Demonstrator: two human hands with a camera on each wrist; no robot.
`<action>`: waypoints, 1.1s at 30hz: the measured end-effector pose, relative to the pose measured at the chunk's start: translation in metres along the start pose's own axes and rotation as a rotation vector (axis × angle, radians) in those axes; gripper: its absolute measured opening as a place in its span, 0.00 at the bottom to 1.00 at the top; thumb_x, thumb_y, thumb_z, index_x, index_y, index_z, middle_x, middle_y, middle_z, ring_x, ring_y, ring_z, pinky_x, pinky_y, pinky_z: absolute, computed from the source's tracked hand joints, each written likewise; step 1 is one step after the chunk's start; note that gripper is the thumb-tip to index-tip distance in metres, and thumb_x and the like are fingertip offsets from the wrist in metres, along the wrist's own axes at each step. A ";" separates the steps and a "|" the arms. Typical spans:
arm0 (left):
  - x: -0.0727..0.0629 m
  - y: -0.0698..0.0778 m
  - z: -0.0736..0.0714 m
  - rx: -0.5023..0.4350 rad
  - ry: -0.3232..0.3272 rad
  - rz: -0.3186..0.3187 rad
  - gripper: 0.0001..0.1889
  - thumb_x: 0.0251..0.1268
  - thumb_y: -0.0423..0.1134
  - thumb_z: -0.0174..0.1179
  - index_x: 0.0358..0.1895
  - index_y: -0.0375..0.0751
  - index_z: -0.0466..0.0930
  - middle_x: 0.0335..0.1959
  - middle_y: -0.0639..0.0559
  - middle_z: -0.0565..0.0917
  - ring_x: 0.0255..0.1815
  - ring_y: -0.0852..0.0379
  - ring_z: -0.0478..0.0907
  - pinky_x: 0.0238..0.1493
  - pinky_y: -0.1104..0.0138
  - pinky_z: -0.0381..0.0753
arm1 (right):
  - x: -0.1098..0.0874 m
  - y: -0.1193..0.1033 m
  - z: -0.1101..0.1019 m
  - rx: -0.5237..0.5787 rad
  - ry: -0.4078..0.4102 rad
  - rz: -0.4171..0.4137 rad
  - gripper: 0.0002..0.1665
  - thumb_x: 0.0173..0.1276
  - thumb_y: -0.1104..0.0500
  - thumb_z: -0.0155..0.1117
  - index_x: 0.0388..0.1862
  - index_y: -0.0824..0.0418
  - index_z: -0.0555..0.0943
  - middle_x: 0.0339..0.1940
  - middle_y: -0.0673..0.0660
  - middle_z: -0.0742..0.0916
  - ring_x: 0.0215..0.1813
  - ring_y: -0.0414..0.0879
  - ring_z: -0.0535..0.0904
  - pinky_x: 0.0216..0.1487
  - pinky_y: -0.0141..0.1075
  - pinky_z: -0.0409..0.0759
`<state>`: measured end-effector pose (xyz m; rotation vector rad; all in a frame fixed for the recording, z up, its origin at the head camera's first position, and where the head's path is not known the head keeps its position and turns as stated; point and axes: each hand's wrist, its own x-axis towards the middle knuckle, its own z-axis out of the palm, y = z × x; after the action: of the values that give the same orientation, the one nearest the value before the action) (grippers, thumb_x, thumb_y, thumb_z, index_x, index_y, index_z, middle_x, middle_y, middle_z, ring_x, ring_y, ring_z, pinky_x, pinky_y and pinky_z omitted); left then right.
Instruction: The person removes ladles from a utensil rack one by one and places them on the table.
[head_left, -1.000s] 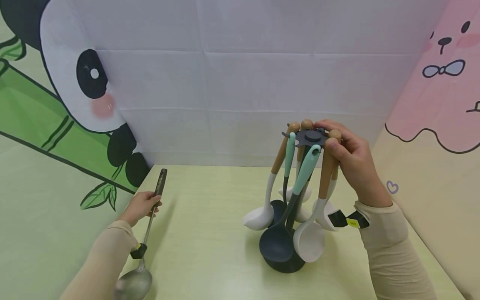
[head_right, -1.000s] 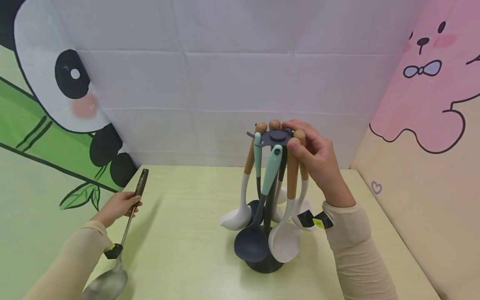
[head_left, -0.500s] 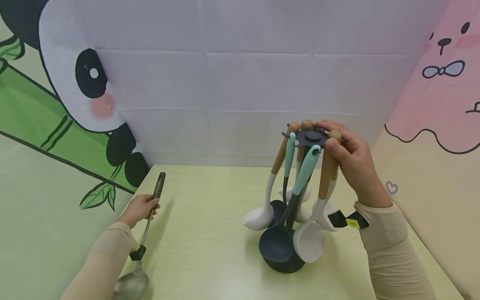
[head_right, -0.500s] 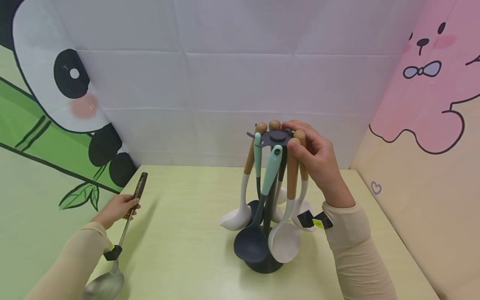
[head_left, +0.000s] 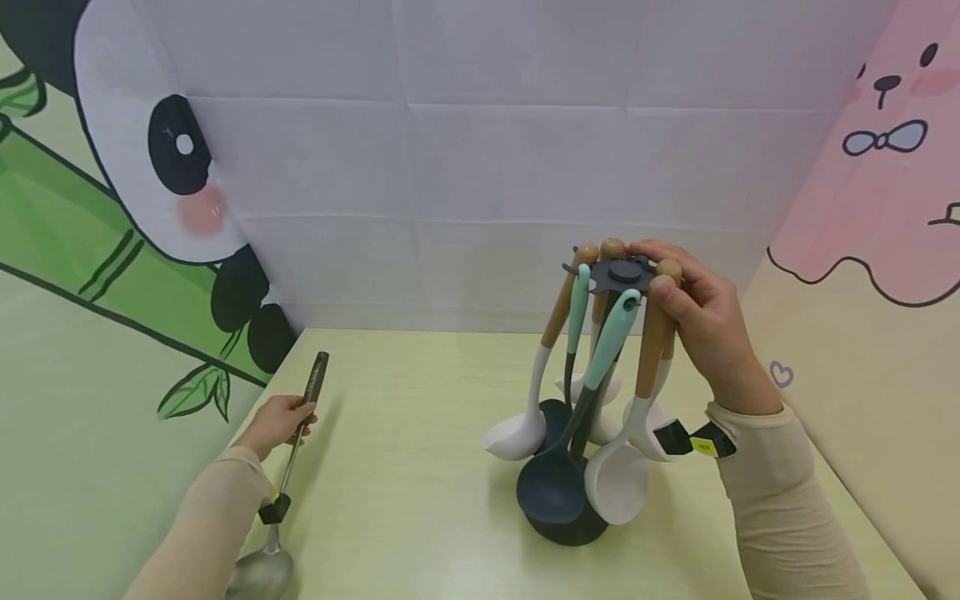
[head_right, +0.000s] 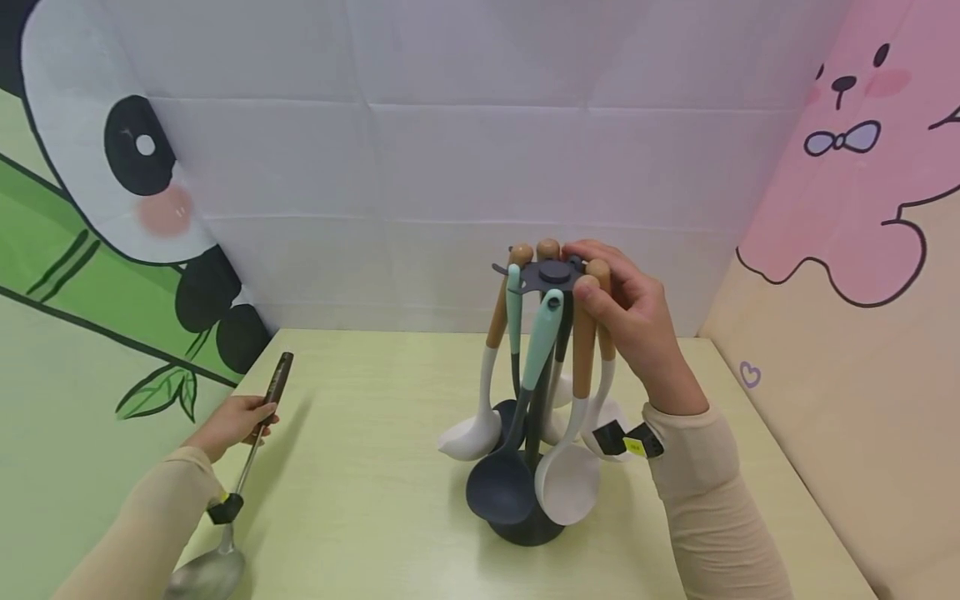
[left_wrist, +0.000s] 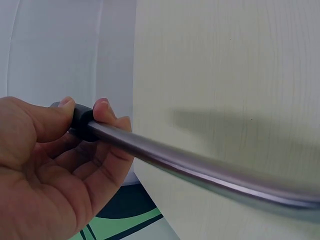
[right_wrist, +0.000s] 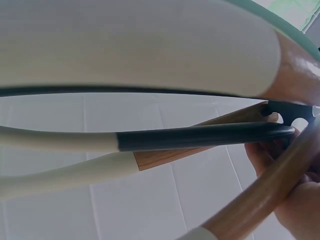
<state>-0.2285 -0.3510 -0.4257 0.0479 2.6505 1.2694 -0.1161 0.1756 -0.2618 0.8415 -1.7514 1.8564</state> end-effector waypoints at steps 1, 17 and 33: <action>0.001 -0.001 0.000 -0.002 -0.003 -0.002 0.16 0.80 0.32 0.44 0.47 0.16 0.71 0.30 0.48 0.80 0.27 0.57 0.76 0.29 0.65 0.81 | 0.000 0.000 0.000 -0.004 0.002 0.001 0.23 0.72 0.56 0.65 0.62 0.64 0.80 0.63 0.58 0.79 0.63 0.51 0.70 0.59 0.31 0.74; 0.004 -0.015 0.002 -0.013 -0.017 -0.023 0.16 0.79 0.32 0.44 0.48 0.15 0.71 0.31 0.43 0.82 0.26 0.59 0.76 0.28 0.65 0.81 | 0.001 -0.003 0.004 -0.072 0.020 0.021 0.23 0.72 0.54 0.65 0.62 0.62 0.81 0.62 0.57 0.79 0.62 0.52 0.71 0.55 0.31 0.76; 0.007 -0.026 0.008 -0.004 -0.021 -0.061 0.17 0.79 0.32 0.43 0.49 0.12 0.69 0.33 0.36 0.81 0.26 0.57 0.76 0.28 0.65 0.81 | 0.000 -0.006 0.005 -0.071 0.030 0.044 0.23 0.72 0.54 0.65 0.62 0.62 0.80 0.63 0.59 0.78 0.63 0.53 0.71 0.58 0.31 0.75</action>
<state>-0.2326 -0.3600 -0.4522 -0.0205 2.6108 1.2482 -0.1120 0.1716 -0.2574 0.7497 -1.8198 1.8135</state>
